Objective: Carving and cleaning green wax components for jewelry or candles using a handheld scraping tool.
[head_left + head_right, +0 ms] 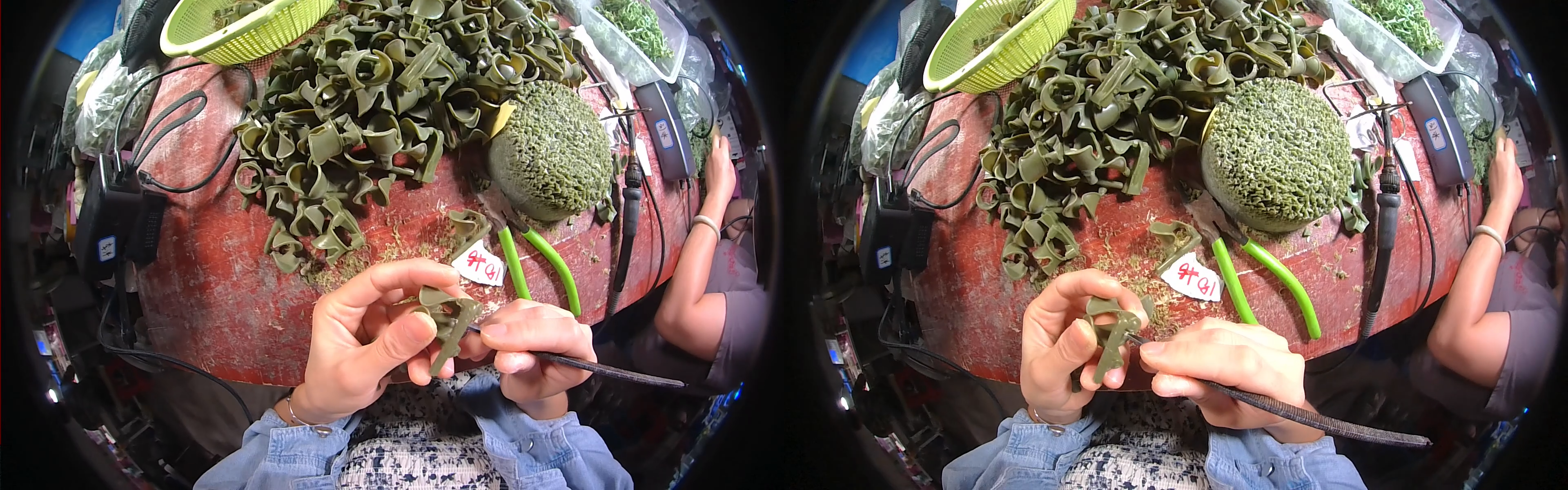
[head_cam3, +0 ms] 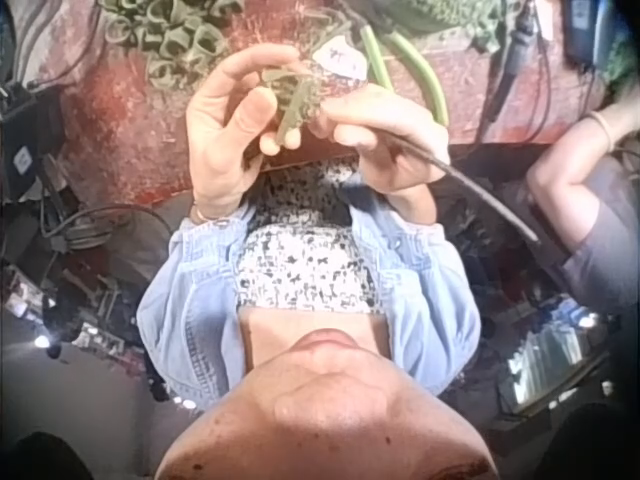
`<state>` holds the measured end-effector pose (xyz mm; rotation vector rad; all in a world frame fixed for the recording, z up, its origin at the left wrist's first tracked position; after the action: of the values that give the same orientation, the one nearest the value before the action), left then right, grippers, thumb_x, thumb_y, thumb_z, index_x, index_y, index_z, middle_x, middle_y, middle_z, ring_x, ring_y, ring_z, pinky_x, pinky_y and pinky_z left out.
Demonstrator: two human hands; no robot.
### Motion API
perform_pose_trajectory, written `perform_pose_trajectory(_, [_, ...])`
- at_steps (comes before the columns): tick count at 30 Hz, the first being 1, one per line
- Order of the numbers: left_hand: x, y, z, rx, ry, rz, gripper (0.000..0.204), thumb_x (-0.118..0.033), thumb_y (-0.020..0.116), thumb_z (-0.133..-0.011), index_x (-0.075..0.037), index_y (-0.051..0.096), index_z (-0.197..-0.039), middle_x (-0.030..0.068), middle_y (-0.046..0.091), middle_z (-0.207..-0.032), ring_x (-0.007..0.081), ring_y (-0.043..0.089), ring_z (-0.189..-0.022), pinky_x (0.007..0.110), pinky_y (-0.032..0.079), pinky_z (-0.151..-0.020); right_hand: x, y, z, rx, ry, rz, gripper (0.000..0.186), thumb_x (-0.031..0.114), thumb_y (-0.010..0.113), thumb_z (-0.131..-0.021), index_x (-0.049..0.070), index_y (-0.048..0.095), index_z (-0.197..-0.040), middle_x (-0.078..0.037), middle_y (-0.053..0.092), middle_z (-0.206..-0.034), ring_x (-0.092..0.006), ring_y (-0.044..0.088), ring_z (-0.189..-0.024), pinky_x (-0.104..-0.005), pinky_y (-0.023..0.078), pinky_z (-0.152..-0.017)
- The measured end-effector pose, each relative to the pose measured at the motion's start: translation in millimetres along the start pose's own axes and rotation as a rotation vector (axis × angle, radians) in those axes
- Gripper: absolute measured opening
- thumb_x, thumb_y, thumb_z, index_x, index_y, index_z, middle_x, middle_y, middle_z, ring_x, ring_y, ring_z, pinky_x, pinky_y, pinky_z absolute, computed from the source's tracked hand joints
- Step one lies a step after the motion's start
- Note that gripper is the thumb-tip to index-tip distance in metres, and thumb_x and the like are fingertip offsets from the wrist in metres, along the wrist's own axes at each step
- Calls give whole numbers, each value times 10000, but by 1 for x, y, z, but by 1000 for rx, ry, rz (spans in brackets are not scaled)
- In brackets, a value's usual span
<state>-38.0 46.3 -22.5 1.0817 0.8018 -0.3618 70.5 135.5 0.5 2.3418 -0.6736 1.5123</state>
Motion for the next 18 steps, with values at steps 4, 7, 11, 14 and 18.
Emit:
perform_pose_trajectory(4, [0,2,0,-22,-19,-43,399,-246,573,-836,58,456,-1067,202,579,-895,101,536,-511,148,382,-407,1,-1,0,-43,0,13,287,-25,642,-736,-7,547,-1006,-126,623,-798,-240,622,-661,-314,505,-570])
perform_pose_trajectory(7, [1,1,0,-34,-9,-91,401,-275,562,-841,56,470,-1049,175,587,-856,92,525,-509,155,378,-413,0,-1,2,-66,-22,27,300,-25,652,-727,-14,549,-1008,-127,622,-798,-233,621,-662,-309,506,-575])
perform_pose_trajectory(11, [1,2,-1,-45,-28,-101,402,-296,547,-849,60,484,-1024,145,588,-805,80,515,-500,152,360,-402,1,-1,2,-88,-47,61,296,-15,652,-725,-31,551,-1003,-129,619,-800,-235,619,-661,-311,505,-587])
perform_pose_trajectory(14, [0,5,0,-27,-40,-86,416,-318,532,-855,67,489,-1007,126,583,-768,69,505,-491,144,337,-389,8,-2,2,-59,-41,88,269,-5,632,-742,-38,551,-997,-130,620,-795,-241,620,-669,-318,504,-600])
perform_pose_trajectory(18, [1,4,-1,-69,-93,-71,428,-330,532,-854,70,488,-999,141,590,-783,67,509,-487,136,353,-394,9,-1,9,-120,-91,131,240,14,615,-768,-40,552,-993,-136,624,-797,-248,620,-675,-322,504,-609])
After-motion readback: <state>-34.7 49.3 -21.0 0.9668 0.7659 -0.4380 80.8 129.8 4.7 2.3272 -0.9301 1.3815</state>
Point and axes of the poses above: each hand's wrist, its own z-axis away from the middle knuckle, its own y-axis out of the palm, x = y × z, the point moved 5 cm from there along -z, towards the middle knuckle
